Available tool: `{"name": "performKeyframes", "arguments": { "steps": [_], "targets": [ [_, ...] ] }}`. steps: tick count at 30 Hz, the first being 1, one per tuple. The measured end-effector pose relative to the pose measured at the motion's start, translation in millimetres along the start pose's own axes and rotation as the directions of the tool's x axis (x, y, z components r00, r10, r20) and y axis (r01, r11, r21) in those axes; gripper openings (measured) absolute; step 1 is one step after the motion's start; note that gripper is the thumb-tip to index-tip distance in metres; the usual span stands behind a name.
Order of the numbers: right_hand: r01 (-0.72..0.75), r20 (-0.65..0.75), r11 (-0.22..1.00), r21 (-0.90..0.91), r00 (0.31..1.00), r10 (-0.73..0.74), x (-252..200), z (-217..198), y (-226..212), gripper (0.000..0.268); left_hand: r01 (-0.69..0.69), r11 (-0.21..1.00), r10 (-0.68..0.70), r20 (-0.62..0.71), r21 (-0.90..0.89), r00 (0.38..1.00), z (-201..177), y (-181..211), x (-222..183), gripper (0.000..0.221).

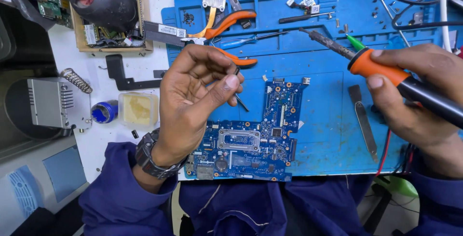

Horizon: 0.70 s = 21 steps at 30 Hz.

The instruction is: Soldering and assembling components on a computer motherboard at a repair station

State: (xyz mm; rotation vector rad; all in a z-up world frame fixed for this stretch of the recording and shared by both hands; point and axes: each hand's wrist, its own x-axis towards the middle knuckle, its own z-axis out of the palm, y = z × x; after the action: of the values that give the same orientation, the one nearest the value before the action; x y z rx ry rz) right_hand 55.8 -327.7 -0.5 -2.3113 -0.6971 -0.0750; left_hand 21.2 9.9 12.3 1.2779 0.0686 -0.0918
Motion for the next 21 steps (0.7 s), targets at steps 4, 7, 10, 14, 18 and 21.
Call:
{"name": "performKeyframes", "arguments": {
  "steps": [4, 7, 10, 14, 18, 21],
  "targets": [
    [0.073, -0.034, 0.997, -0.023, 0.997, -0.074, 1.5, 3.7, 2.4, 0.025, -0.013, 1.000, 0.013, 0.003, 0.007, 1.000, -0.3, -1.5, 0.2, 0.016],
    [0.092, -0.021, 0.995, -0.046, 0.995, -0.093, 3.6, 3.4, 2.6, 0.028, -0.002, 1.000, 0.002, -0.003, -0.005, 1.000, -1.0, -1.1, -0.3, 0.016],
    [0.089, 0.003, 0.994, -0.063, 0.996, -0.089, 4.3, 2.0, 1.8, 0.028, 0.001, 1.000, -0.001, -0.008, 0.017, 1.000, -1.1, -0.6, -0.5, 0.016],
    [0.085, 0.035, 0.993, -0.083, 0.996, -0.083, 7.1, -2.3, -6.8, 0.028, -0.011, 0.999, 0.011, -0.008, 0.036, 1.000, -1.0, -0.5, -1.1, 0.015],
    [0.082, 0.040, 0.995, -0.055, 0.996, -0.079, 6.6, -3.6, -8.3, 0.028, -0.027, 0.999, 0.027, 0.004, 0.042, 1.000, -1.7, -0.1, -0.6, 0.014],
    [0.054, 0.065, 0.996, -0.067, 0.997, -0.049, 8.6, -7.8, -22.0, 0.029, -0.030, 0.997, 0.029, 0.005, 0.067, 1.000, -1.5, 0.3, -1.0, 0.015]
  ]
}}
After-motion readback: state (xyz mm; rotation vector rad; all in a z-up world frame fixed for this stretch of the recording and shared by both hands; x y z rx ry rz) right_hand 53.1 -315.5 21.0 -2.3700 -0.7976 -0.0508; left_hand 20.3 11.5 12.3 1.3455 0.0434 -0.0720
